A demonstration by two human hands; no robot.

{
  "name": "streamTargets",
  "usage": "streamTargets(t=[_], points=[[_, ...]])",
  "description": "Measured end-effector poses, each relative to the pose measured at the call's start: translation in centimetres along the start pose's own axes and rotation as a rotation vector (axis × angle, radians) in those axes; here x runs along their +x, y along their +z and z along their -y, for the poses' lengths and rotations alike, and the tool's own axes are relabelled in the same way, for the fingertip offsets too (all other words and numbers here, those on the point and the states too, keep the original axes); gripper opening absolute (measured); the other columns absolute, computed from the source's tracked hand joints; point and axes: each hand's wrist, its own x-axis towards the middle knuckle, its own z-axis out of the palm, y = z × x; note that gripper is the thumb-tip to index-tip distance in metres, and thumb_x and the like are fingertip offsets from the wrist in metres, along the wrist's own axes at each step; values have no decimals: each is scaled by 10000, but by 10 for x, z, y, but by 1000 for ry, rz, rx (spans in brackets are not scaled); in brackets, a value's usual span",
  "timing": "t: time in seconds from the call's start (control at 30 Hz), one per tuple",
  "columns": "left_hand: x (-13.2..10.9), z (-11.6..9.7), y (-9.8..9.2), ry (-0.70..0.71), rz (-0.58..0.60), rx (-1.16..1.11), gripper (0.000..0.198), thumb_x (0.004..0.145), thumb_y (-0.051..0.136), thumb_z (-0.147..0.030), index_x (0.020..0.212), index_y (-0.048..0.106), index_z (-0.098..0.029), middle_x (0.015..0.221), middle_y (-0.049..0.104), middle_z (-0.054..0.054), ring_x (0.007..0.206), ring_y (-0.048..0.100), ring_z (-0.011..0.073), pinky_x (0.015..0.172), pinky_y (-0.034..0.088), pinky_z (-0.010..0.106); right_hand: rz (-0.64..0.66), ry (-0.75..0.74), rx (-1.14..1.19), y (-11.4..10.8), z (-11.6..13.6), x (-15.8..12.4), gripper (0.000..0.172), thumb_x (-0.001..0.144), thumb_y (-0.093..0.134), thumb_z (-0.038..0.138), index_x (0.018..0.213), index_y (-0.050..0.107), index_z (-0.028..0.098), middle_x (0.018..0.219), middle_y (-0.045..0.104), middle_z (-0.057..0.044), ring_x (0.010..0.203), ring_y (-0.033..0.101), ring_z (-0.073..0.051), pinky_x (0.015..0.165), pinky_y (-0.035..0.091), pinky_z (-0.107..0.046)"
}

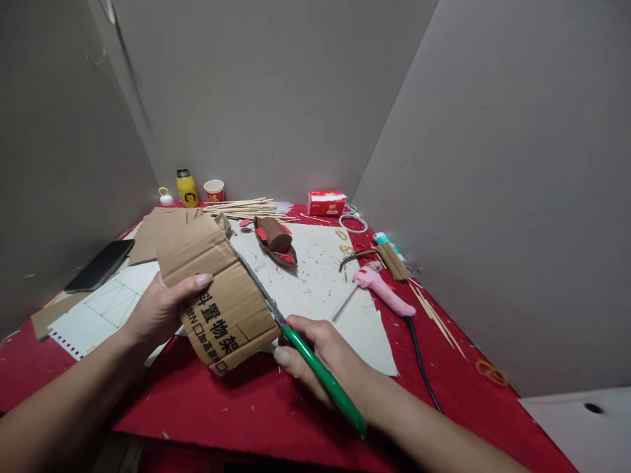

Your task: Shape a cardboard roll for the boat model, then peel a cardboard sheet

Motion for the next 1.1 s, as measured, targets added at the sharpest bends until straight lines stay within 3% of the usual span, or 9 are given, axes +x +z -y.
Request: streamTargets(t=[0.27, 0.53, 0.87, 1.1], points=[[0, -1, 2, 21, 18, 9, 598, 770, 733, -253, 1334, 532, -248, 1222, 675, 52, 1108, 624, 249, 946, 507, 354, -16, 34, 20, 3, 6, -1, 530, 872, 424, 647, 770, 609, 161, 603, 514, -17, 598, 484, -156, 578, 451, -235], [-1, -1, 3, -11, 24, -44, 582, 753, 739, -258, 1306, 558, -234, 1200, 685, 58, 1099, 627, 261, 945, 512, 374, -62, 18, -10, 7, 6, -1, 542, 861, 427, 671, 724, 548, 160, 593, 407, 24, 551, 359, -109, 516, 368, -220], [-3, 2, 7, -77, 29, 9, 558, 727, 751, -271, 1260, 594, -227, 1186, 693, 74, 1097, 630, 288, 944, 511, 423, -5, 3, -17, 1, -5, 0, 494, 868, 447, 635, 855, 597, 164, 693, 570, -39, 678, 517, -183, 642, 484, -261], [-6, 8, 12, -93, 42, -19, 590, 745, 748, -274, 1300, 553, -246, 1182, 692, 71, 1134, 609, 282, 976, 487, 426, 17, 18, 51, 3, -1, 0, 534, 895, 390, 639, 899, 605, 150, 798, 608, -64, 729, 532, -187, 672, 479, -261]])
